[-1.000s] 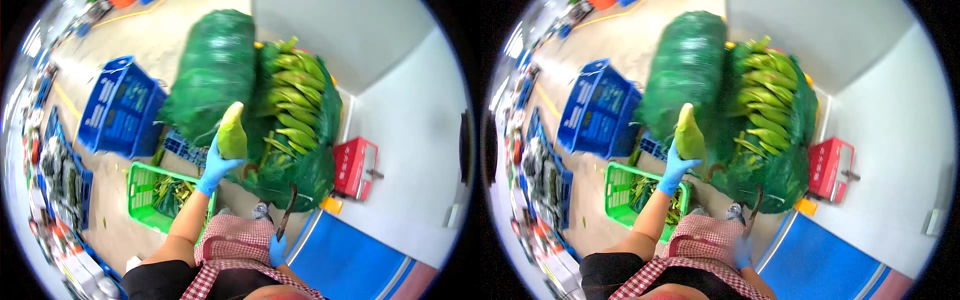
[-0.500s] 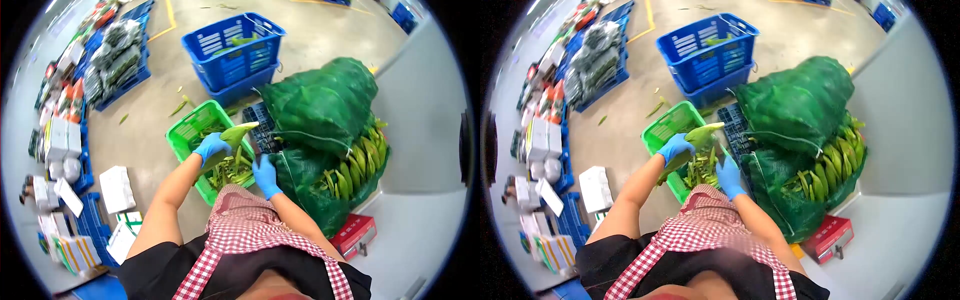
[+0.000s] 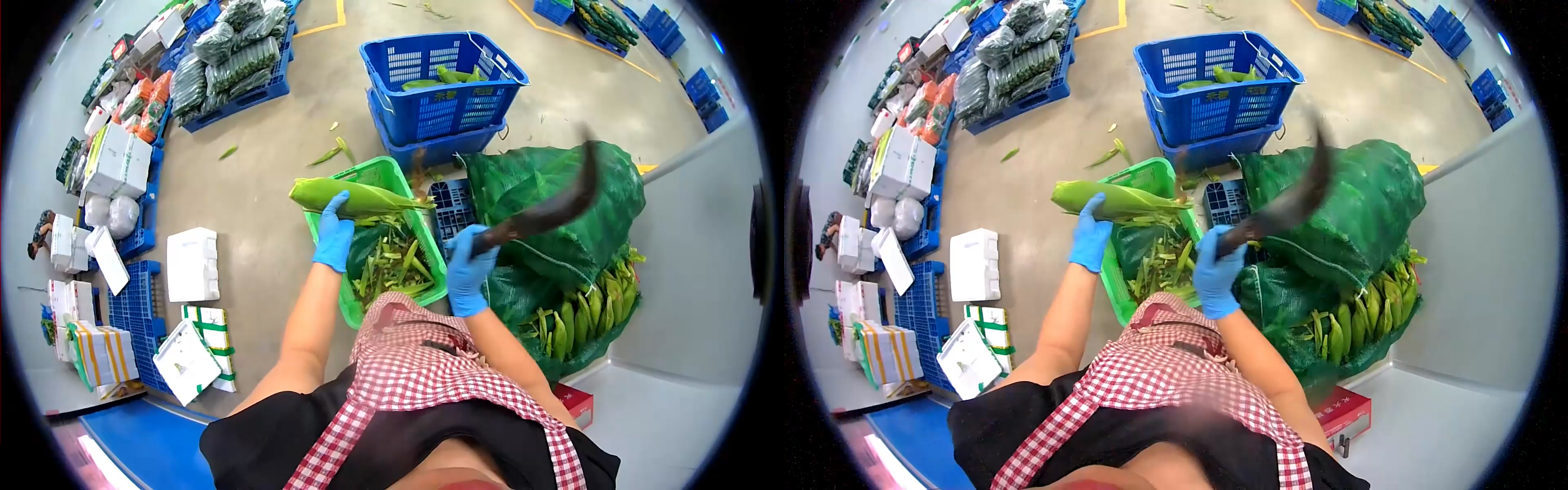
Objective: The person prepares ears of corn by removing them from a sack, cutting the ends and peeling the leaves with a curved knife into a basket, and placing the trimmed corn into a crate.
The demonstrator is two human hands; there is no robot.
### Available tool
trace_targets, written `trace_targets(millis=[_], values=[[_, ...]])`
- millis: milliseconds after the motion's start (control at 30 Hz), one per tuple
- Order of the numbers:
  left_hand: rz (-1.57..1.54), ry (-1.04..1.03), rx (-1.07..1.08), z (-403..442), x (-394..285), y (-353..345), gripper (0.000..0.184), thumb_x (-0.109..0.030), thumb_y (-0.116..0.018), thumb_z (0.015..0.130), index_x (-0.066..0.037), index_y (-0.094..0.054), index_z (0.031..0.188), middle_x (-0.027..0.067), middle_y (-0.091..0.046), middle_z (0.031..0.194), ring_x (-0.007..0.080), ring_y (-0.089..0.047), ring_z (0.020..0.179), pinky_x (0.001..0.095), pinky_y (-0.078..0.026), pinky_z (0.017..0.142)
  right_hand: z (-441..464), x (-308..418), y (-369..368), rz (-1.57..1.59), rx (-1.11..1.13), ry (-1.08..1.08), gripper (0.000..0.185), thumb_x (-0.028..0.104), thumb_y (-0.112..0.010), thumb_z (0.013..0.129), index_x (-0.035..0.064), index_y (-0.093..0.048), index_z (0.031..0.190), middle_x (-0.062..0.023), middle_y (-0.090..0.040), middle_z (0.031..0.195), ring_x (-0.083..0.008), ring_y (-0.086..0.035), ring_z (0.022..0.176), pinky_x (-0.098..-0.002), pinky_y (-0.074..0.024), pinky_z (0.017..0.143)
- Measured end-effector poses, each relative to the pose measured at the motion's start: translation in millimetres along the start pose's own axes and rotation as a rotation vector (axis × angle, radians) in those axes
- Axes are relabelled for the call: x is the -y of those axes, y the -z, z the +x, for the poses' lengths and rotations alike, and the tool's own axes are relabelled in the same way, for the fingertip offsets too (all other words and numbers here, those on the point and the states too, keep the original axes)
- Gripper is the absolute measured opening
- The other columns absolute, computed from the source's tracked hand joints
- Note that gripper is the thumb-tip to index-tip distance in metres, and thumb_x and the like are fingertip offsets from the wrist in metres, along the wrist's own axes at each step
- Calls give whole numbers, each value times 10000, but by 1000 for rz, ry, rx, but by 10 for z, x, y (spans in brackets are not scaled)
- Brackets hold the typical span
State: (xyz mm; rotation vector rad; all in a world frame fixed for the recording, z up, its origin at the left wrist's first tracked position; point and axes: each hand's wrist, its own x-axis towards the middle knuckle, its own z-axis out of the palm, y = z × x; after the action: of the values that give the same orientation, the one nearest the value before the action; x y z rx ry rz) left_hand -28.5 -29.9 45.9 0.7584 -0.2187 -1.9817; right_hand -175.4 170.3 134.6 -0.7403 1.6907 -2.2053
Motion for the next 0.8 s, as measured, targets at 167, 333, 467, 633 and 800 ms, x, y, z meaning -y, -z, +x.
trace_targets(millis=[167,333,467,633,800], values=[[180,-144,-3,139,104,158,328,-28,-656,748,-61,-579,1066,101,-592,1071,263,-553,1003,393,-445,922,-723,-1380,717,-1054,737,-656,369,330,-569,769,-20,-640,863,-291,-605,867,-428,-593,856,-471,-474,742],[43,218,-45,464,40,-12,346,-198,-616,826,-53,-548,1133,134,-579,1134,294,-525,1056,433,-414,958,-503,-1047,1171,-871,438,-885,378,320,-553,797,-26,-566,950,-219,-620,765,-352,-623,690,-427,-495,631],[776,-208,454,1449,199,-1069,332,-149,-601,809,-35,-562,1118,116,-607,1045,255,-574,935,359,-452,872,-689,-1197,1725,-739,247,-1023,229,214,-588,824,4,-510,870,-105,-541,619,-206,-544,463,-351,-443,402],[478,57,595,2513,1127,-2112,262,39,-473,747,29,-554,996,105,-589,806,195,-552,719,300,-472,700,-1661,-1624,2407,-645,23,-927,319,299,-574,799,-13,-562,864,-192,-608,725,-279,-607,585,-402,-467,555],[772,323,772,858,2663,-1895,264,16,-485,770,39,-556,1023,112,-594,837,208,-560,724,300,-472,715,-1815,-566,2598,-318,-492,-1076,250,237,-595,804,5,-501,804,-75,-507,552,-181,-510,415,-323,-405,364]])
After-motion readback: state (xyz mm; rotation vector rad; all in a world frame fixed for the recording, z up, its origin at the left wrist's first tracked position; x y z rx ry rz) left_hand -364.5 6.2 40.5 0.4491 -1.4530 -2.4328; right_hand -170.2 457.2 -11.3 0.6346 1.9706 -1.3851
